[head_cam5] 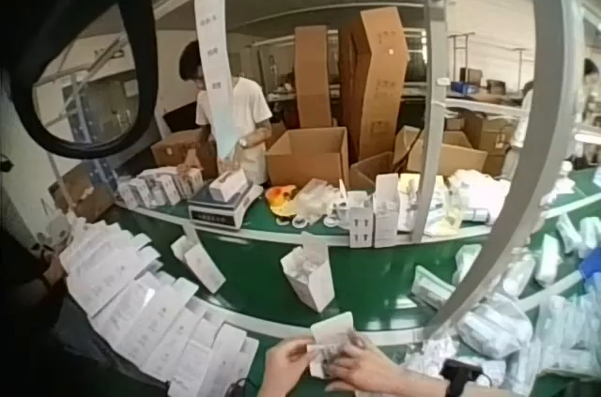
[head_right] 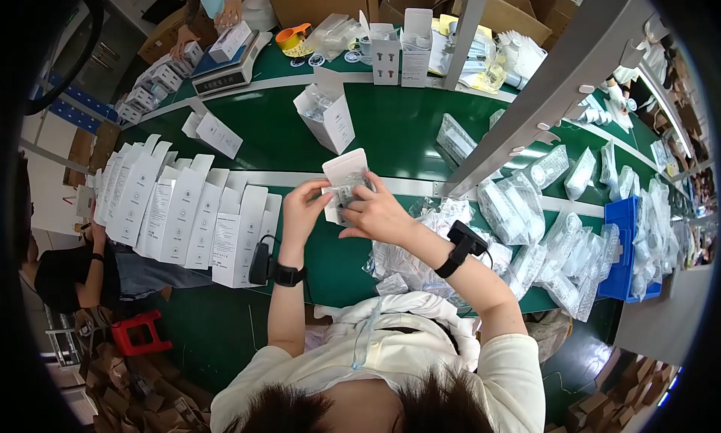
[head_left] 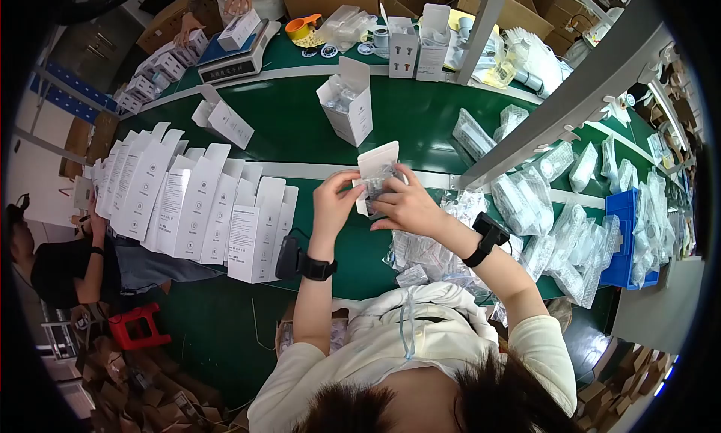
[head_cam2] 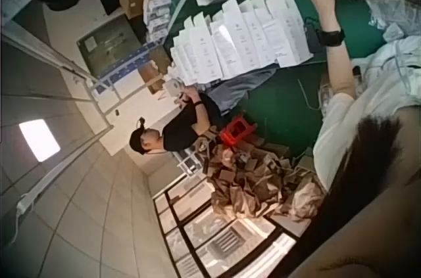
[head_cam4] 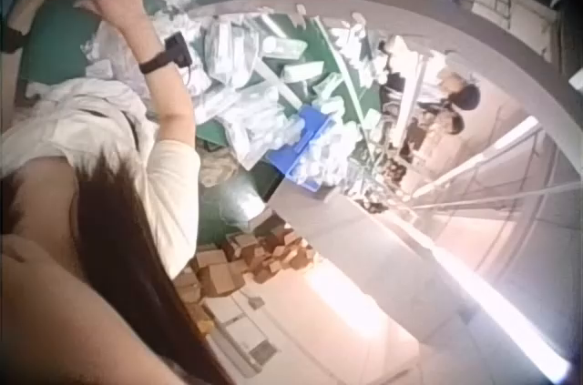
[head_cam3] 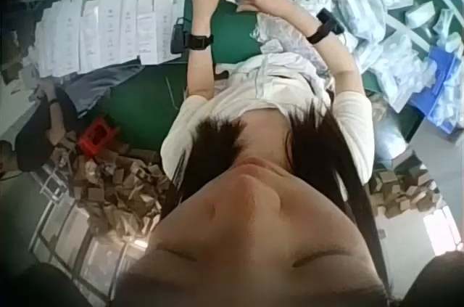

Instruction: The person repeatedly picks up a white box, inserts a bubble-wrapped device and a small component bag into it, and sets the box aside on the green assembly line.

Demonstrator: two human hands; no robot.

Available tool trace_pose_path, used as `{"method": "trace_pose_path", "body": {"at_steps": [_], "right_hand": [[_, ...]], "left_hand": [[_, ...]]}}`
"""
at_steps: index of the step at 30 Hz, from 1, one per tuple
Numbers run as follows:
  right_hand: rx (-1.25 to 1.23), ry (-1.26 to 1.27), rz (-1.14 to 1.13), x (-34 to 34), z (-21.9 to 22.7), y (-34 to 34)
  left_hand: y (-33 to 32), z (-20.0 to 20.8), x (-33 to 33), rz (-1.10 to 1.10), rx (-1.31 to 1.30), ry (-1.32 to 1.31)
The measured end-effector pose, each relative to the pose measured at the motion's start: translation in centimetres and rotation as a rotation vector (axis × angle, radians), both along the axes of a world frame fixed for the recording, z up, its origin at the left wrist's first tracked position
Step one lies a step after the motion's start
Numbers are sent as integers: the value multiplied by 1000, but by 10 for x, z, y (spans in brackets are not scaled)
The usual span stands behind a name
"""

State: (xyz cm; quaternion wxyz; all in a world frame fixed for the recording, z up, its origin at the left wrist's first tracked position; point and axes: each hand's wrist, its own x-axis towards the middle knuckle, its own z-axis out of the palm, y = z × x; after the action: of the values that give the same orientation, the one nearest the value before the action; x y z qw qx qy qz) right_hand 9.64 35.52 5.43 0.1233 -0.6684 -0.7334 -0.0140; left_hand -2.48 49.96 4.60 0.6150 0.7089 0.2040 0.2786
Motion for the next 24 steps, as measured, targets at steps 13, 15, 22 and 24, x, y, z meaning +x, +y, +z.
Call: {"method": "trace_pose_path", "body": {"at_steps": [13, 15, 22, 24], "right_hand": [[438, 1290, -330, 35, -86, 24], [600, 1390, -477, 67, -77, 34], [662, 932, -836, 142, -96, 54], [708, 828, -721, 142, -108, 43]], "left_hand": [[63, -11, -107, 274, 1074, 1119], [28, 5, -81, 227, 934, 810], [-71, -58, 0, 14, 857, 833], [-77, -62, 1, -60, 739, 933]]}}
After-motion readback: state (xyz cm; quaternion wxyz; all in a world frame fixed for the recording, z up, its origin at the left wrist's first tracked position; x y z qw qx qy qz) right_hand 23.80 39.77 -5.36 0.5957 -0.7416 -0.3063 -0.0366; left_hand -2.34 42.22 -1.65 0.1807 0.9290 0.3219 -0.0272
